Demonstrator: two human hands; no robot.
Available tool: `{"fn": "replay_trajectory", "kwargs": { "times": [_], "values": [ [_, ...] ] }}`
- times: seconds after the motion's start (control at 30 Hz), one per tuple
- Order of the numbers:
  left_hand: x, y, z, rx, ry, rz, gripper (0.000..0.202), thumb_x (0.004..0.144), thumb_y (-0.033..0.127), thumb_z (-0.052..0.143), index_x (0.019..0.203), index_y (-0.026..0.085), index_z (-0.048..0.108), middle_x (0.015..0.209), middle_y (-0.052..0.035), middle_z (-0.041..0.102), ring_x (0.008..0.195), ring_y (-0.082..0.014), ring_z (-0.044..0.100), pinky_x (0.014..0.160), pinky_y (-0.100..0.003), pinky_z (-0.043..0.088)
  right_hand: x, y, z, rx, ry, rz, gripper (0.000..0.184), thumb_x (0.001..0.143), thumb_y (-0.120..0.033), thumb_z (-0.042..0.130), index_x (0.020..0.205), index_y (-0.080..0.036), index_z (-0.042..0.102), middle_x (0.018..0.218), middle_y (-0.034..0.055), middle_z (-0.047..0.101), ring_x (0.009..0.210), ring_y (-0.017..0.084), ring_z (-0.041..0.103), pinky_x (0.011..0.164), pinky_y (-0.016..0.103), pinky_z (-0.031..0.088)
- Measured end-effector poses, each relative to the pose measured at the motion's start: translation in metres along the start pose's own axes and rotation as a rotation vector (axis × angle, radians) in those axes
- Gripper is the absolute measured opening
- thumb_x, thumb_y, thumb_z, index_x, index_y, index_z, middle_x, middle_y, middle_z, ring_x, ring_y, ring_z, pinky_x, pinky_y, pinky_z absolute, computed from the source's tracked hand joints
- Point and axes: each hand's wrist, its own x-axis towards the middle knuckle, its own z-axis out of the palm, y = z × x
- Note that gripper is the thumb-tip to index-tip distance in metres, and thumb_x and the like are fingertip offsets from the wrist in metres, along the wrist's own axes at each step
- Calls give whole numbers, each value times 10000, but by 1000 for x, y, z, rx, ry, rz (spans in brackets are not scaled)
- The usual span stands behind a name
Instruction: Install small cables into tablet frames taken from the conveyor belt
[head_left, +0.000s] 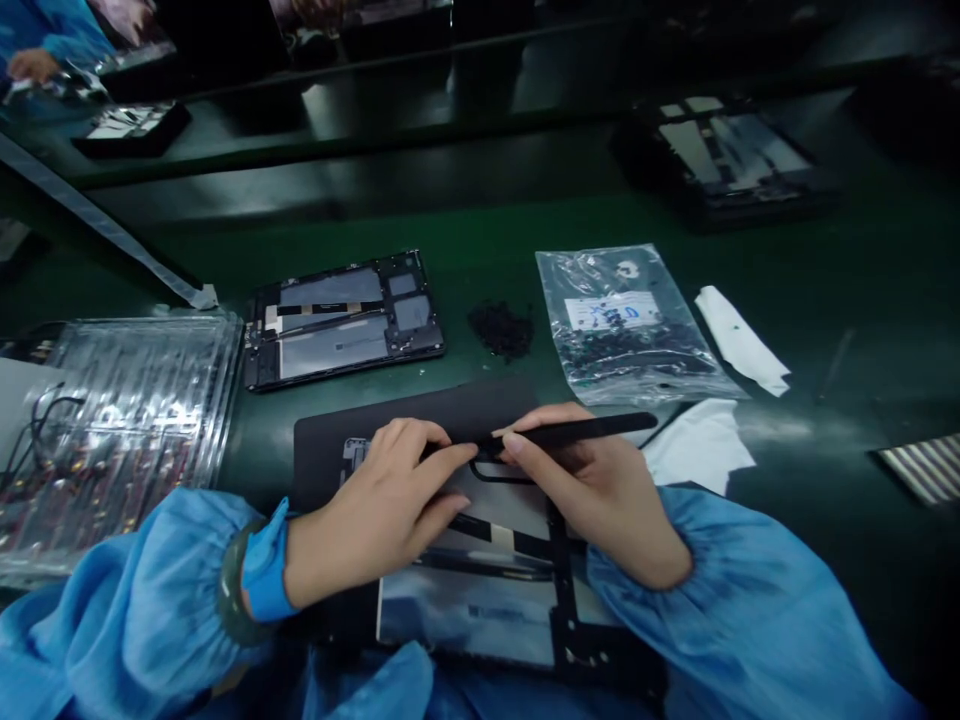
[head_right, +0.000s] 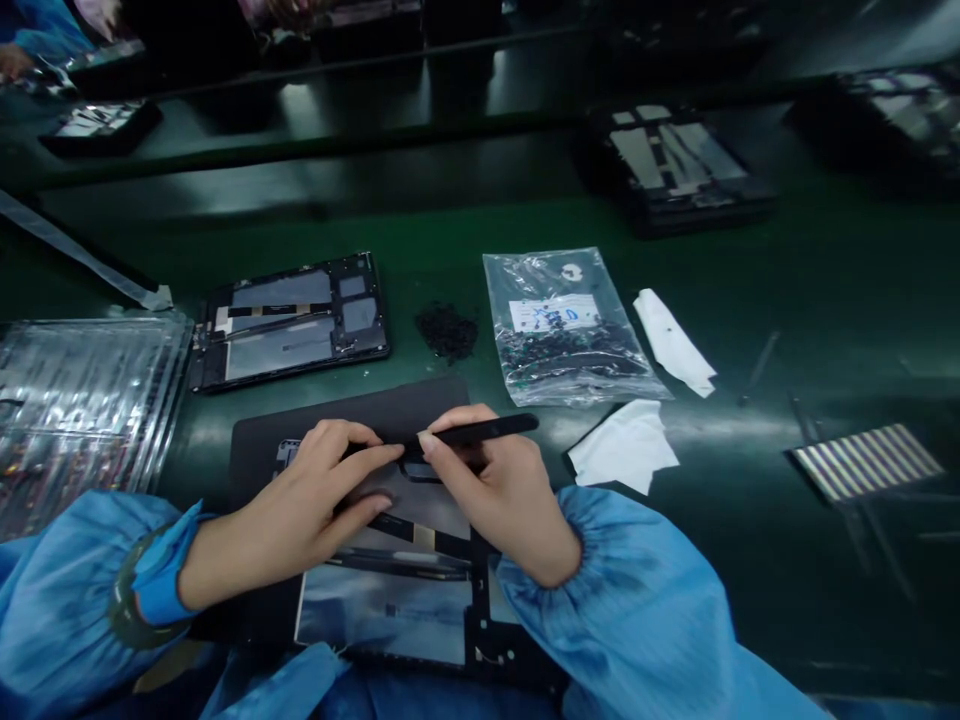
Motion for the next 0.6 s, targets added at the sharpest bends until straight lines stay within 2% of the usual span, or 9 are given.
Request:
{"fn": "replay_trajectory", "kwargs": {
  "times": [0.17,0.3,0.47,0.6],
  "values": [
    [-11,-5,0,30,-17,80,432,916,243,483,1341,185,428,1237,-144,465,1140,-271,441,912,-452,470,1,-1,0,-85,-57,-53,120,844,-318,592,847,-201,618,795,17,666,690,149,675,527,209,513],
    [-14,-5,2,95,2,112,422,918,213,466,1337,180,438,1258,-153,470,1143,-288,450,902,-460,482,1,0,1,-136,-85,-81,121,855,-314,572,873,-201,611,808,28,675,722,161,675,552,222,515],
    [-14,-5,4,125,24,130,427,909,203,478,1332,165,443,1246,-160,477,1146,-296,450,902,-466,483,-1,-2,2,-249,-75,-181,65,847,-259,570,867,-215,613,796,17,681,705,152,666,571,225,503],
    [-12,-6,7,117,54,129,435,905,217,489,1327,127,438,1213,-168,497,1120,-287,467,905,-460,479,-3,-6,1,-184,-9,-140,70,834,-279,592,826,-210,601,736,8,665,635,141,656,520,213,496]
  ]
}}
